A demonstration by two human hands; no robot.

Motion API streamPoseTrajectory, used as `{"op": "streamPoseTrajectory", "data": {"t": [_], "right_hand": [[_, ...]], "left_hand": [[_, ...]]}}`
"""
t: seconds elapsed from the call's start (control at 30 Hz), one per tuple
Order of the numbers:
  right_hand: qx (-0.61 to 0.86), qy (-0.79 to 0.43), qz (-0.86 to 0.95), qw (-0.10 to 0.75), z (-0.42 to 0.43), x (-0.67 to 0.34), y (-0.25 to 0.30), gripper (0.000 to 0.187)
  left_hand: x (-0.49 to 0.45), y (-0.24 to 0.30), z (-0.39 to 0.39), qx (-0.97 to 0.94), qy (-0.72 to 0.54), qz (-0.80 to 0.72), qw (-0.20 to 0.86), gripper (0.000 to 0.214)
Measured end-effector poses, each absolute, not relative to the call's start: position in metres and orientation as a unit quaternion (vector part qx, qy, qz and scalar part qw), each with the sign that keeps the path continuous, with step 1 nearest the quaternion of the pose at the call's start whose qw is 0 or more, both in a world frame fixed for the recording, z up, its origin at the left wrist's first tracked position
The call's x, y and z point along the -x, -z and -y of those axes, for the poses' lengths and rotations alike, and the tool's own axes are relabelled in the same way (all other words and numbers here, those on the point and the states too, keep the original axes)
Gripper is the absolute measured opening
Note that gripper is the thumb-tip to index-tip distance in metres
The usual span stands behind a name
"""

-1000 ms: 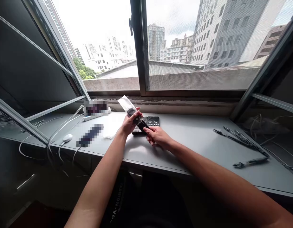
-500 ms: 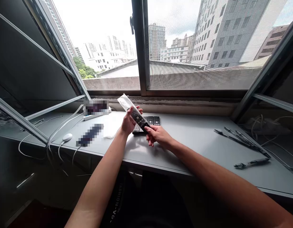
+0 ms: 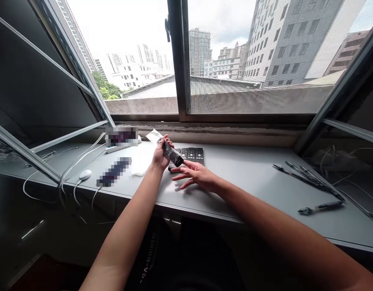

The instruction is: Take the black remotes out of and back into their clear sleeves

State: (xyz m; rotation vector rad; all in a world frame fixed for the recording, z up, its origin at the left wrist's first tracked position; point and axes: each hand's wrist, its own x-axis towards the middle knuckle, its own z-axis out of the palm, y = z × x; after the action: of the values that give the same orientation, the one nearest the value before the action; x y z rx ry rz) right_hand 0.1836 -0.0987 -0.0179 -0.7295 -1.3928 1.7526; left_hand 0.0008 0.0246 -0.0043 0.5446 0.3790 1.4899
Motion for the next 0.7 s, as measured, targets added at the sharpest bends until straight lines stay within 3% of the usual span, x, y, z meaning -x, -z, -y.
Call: {"op": "streamPoseTrajectory", "data": {"t": [0.13, 0.37, 0.7], "right_hand": [[0.293, -0.66, 0.566, 0.397, 0.101, -0.183, 0.015, 0.072], [0.293, -0.634, 0.569, 0.433, 0.103, -0.184, 0.01, 0.049], [0.294, -0.645, 0.549, 0.442, 0.101, -0.186, 0.013, 0.049]], "left_hand": [[0.008, 0.004, -0.034, -0.156, -0.714, -0.171, 0.661, 0.017], [0.01, 0.006, -0.037, -0.13, -0.745, -0.189, 0.627, 0.021], [0.012, 0.011, -0.042, -0.131, -0.764, -0.202, 0.598, 0.015]]}}
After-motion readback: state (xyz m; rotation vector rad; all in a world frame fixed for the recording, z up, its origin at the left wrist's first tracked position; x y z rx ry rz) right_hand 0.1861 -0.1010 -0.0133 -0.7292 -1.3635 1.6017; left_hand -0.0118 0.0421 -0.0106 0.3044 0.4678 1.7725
